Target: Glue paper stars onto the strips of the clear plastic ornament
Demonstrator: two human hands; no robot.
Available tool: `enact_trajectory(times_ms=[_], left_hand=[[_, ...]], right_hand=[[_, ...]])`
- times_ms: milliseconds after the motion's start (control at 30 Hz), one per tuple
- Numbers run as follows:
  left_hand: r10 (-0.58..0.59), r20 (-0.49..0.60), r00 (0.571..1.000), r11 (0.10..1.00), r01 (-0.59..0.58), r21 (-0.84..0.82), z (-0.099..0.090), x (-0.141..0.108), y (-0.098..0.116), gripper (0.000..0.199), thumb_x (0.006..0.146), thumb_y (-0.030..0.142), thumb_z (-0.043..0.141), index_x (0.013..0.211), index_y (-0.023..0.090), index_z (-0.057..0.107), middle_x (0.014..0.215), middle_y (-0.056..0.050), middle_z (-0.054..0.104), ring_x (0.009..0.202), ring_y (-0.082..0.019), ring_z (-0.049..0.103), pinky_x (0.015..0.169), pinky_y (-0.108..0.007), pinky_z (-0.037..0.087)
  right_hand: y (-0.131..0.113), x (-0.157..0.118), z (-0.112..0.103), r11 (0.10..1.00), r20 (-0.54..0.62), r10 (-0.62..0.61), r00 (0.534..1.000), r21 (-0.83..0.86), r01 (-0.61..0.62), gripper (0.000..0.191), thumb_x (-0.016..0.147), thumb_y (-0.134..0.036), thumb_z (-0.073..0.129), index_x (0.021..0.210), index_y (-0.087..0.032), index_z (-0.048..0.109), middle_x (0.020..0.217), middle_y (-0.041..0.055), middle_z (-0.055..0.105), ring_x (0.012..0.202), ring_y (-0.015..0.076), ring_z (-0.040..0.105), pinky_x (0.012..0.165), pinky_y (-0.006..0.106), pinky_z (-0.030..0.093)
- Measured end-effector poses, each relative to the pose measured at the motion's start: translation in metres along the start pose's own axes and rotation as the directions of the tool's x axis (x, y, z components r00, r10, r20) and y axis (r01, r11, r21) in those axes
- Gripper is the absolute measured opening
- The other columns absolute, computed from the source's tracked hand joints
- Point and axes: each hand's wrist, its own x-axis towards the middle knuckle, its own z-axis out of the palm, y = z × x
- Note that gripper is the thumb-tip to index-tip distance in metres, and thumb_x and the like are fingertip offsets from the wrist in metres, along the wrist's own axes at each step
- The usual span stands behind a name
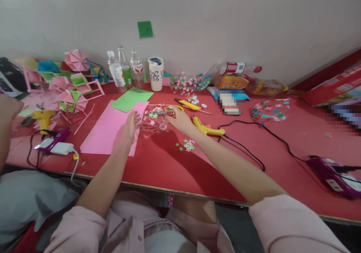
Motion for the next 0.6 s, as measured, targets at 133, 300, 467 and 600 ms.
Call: enact_trajectory(times_ms=[133,300,467,600], left_hand=[[-0.092,0.13,0.987,0.992,0.103,-0.079,0.015,-0.011,0.004,0.046,0.089,0.054,0.032,0.111,0.019,0.053,0.13,-0.013,0.054,0.113,-0.024,0.056,0.085,-0.034,0.051],[-0.116,0.266,0.957,0.984,0.148,-0.102,0.034,-0.023,0.008,0.04,0.091,0.048,0.033,0.104,0.019,0.057,0.121,-0.011,0.059,0.105,-0.022,0.06,0.077,-0.032,0.052],[-0.158,0.304,0.939,0.972,0.202,-0.118,0.042,-0.015,0.01,0.036,0.088,0.051,0.042,0.097,0.02,0.057,0.111,-0.008,0.062,0.094,-0.02,0.062,0.071,-0.029,0.051],[-0.186,0.313,0.931,0.962,0.238,-0.136,0.043,-0.005,0.013,0.039,0.089,0.052,0.036,0.092,0.019,0.057,0.102,-0.008,0.062,0.087,-0.018,0.062,0.067,-0.029,0.051]], right_hand=[[0.019,-0.025,-0.011,0.996,-0.001,-0.017,1.0,0.084,0.017,0.038,0.078,-0.021,0.053,0.116,-0.022,0.05,0.111,0.0058,0.064,0.092,0.0209,0.063,0.084,0.038,0.048],[0.026,-0.033,-0.011,0.977,-0.025,0.015,1.0,0.215,-0.01,0.035,0.079,-0.021,0.051,0.114,-0.024,0.052,0.119,0.0056,0.059,0.094,0.0193,0.063,0.081,0.037,0.052],[0.025,-0.016,-0.007,0.936,0.005,0.079,0.997,0.343,-0.076,0.03,0.08,-0.027,0.05,0.11,-0.025,0.051,0.116,0.0049,0.059,0.072,0.0132,0.065,0.054,0.027,0.055],[0.028,-0.005,-0.008,0.921,-0.008,0.101,0.995,0.378,-0.09,0.029,0.08,-0.03,0.053,0.108,-0.022,0.052,0.11,0.006,0.061,0.072,0.0134,0.065,0.06,0.029,0.055]])
